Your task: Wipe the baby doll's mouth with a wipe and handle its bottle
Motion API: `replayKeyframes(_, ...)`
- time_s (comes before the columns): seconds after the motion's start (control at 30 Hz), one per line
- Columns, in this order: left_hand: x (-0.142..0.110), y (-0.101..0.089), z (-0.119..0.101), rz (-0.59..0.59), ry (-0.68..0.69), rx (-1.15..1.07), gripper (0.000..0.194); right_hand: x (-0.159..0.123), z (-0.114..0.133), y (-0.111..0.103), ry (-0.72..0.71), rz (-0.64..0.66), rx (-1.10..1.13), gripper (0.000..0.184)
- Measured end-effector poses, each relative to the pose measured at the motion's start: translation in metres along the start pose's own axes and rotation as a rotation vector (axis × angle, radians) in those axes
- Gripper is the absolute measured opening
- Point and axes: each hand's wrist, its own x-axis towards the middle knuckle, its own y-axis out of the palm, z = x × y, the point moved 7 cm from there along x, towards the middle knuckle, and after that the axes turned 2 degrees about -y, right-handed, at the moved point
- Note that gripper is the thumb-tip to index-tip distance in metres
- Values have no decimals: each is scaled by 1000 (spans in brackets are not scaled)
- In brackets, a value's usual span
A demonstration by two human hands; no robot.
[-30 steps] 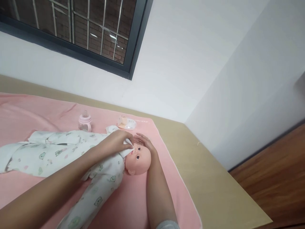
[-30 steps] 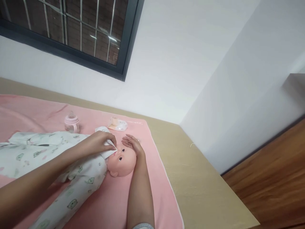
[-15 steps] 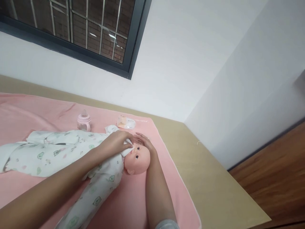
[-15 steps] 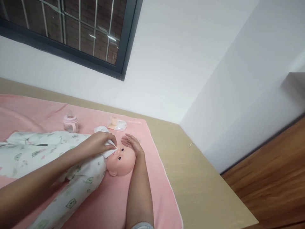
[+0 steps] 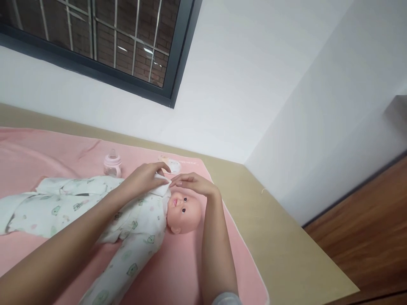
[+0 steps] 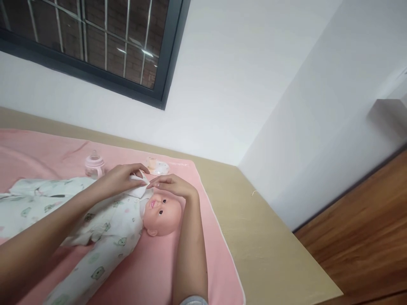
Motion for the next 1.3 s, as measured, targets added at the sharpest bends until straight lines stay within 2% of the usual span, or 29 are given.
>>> replayKeyframes(0.1,0,-1,0,-2,13,-22,35,5,8,8,-1,-5,-74,31)
replayKeyframes(0.23,0,-10,1,-17,25,-33,34,4,-2,-5,22,-124,-25,32)
replayKeyframes(0.33,1,-25,12,-60,-40,-54,31,-1,-24,-25,57,-253,75,32)
replayKeyframes(0.43,2,-42,28,-120,-87,-84,31,-6,-57,-45,118,-435,184,33)
replayKeyframes(0.53,1,-54,41,-137,-113,-111,32,-9,-91,-53,199,-563,279,33)
replayKeyframes(0.63,-1,-62,48,-137,-135,-135,35,-7,-113,-49,236,-564,388,35)
replayKeyframes(0.77,-1,-68,49,-161,-153,-164,37,-2,-130,-37,240,-517,532,37)
replayKeyframes(1.0,0,-70,56,-146,-173,-193,37,13,-158,-24,264,-508,778,27)
replayKeyframes(1.3,-2,-72,57,-156,-181,-180,38,30,-178,-22,163,-548,990,26)
